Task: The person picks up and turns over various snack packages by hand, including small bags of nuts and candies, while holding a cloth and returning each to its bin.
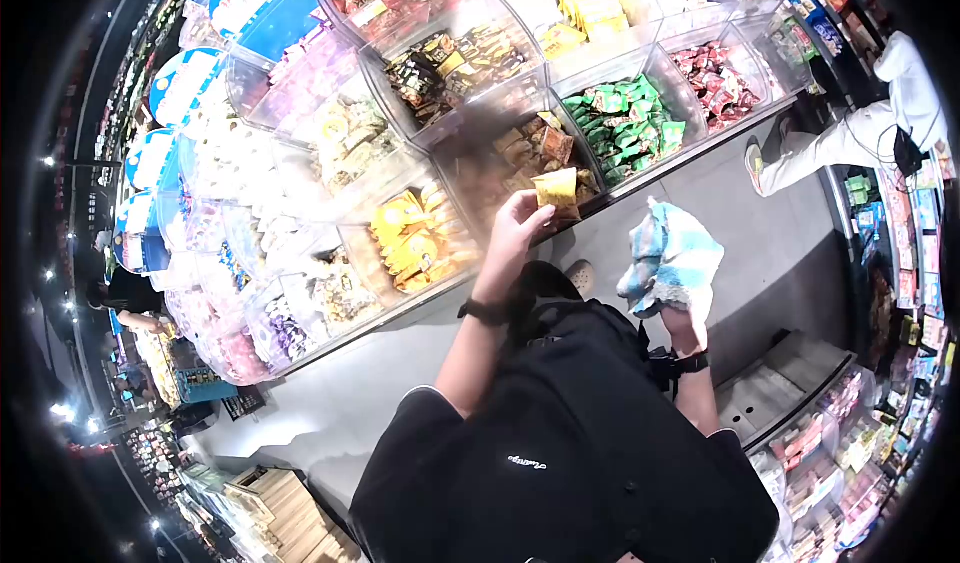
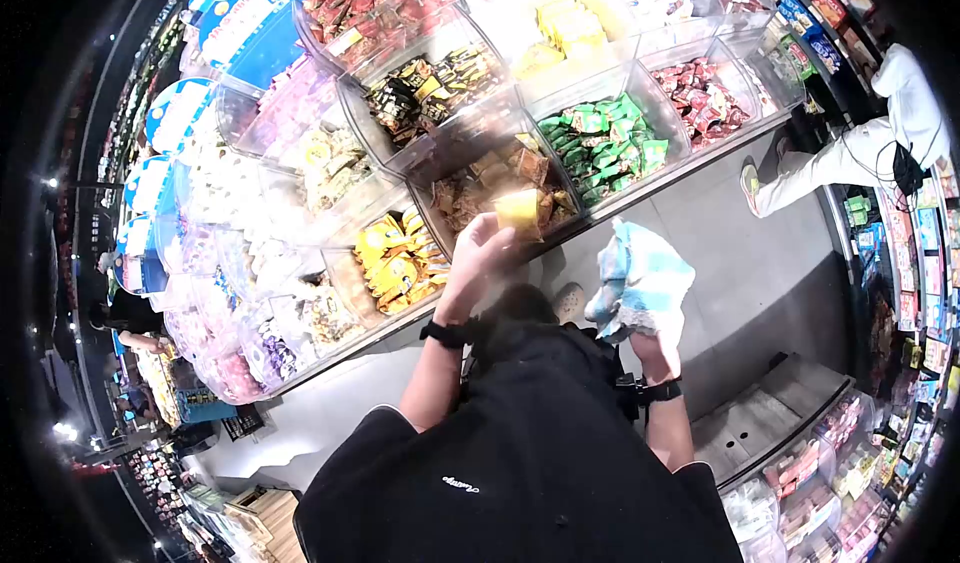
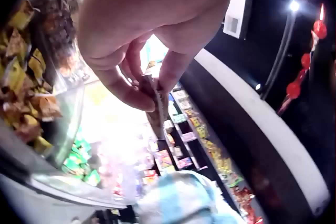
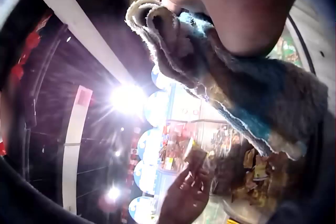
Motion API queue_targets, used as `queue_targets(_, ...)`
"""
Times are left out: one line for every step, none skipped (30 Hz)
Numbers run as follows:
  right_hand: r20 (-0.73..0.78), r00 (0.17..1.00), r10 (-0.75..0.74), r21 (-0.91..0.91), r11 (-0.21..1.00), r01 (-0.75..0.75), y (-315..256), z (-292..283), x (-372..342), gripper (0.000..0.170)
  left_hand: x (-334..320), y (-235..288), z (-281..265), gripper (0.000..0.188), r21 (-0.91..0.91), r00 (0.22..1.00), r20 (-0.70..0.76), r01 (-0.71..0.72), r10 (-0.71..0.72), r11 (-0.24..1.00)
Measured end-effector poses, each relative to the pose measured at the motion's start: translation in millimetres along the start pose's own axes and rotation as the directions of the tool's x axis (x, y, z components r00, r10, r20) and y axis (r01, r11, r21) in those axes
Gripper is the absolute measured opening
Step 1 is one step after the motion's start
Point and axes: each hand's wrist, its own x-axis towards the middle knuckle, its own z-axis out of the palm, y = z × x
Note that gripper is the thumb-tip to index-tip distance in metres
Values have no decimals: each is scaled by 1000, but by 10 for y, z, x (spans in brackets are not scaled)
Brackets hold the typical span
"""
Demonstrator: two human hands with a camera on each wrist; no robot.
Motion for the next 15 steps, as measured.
queue_targets(99, 994, -40, -215, 975, 60, 56, 6, 38, 35, -147, 148, 131, 36, -137, 998, 70, 13, -4, 990)
queue_targets(383, 902, -201, -457, 807, 374, 17, 166, 45, 40, -249, 214, 221, 35, -147, 996, 89, 13, 1, 989)
queue_targets(664, 711, -230, -541, 508, 670, -22, 310, 34, 46, -331, 263, 314, 35, -156, 994, 108, 12, 5, 988)
queue_targets(538, 817, -210, -533, 666, 522, 128, 360, 51, 49, -405, 320, 443, 38, -171, 992, 101, -53, 71, 984)
queue_targets(644, 696, -318, -491, 526, 695, 177, 402, 40, 46, -465, 334, 519, 43, -145, 991, 106, -61, 77, 988)
queue_targets(572, 775, -268, -488, 648, 584, 248, 489, 64, 46, -421, 187, 533, 47, -72, 990, 101, -95, 102, 993)
queue_targets(500, 842, -201, -469, 755, 458, 316, 569, 99, 47, -386, 132, 564, 51, 3, 987, 98, -128, 127, 992)
queue_targets(542, 818, -190, -470, 738, 483, 335, 569, 159, 42, -382, 107, 601, 54, -118, 987, 125, -90, 105, 989)
queue_targets(584, 792, -178, -469, 722, 509, 348, 587, 214, 39, -370, 125, 567, 55, -22, 990, 141, -14, 17, 1000)
queue_targets(624, 764, -166, -466, 706, 534, 356, 613, 265, 38, -354, 57, 556, 57, 158, 988, 135, -90, 69, 983)
queue_targets(584, 801, -134, -361, 840, 404, 381, 648, 277, 38, -328, -13, 560, 59, 333, 983, 139, -162, 122, 929)
queue_targets(542, 834, -101, -223, 940, 259, 387, 726, 273, 37, -365, 62, 639, 63, 460, 958, 122, -286, 259, 841)
queue_targets(498, 865, -68, -70, 990, 119, 393, 804, 269, 37, -359, 62, 634, 63, 479, 956, 116, -291, 269, 828)
queue_targets(485, 874, -18, 16, 1000, 12, 361, 875, 261, 37, -343, 62, 619, 63, 499, 954, 110, -297, 280, 814)
queue_targets(475, 879, 36, 103, 990, -96, 347, 914, 258, 37, -335, 57, 602, 63, 519, 952, 104, -299, 288, 800)
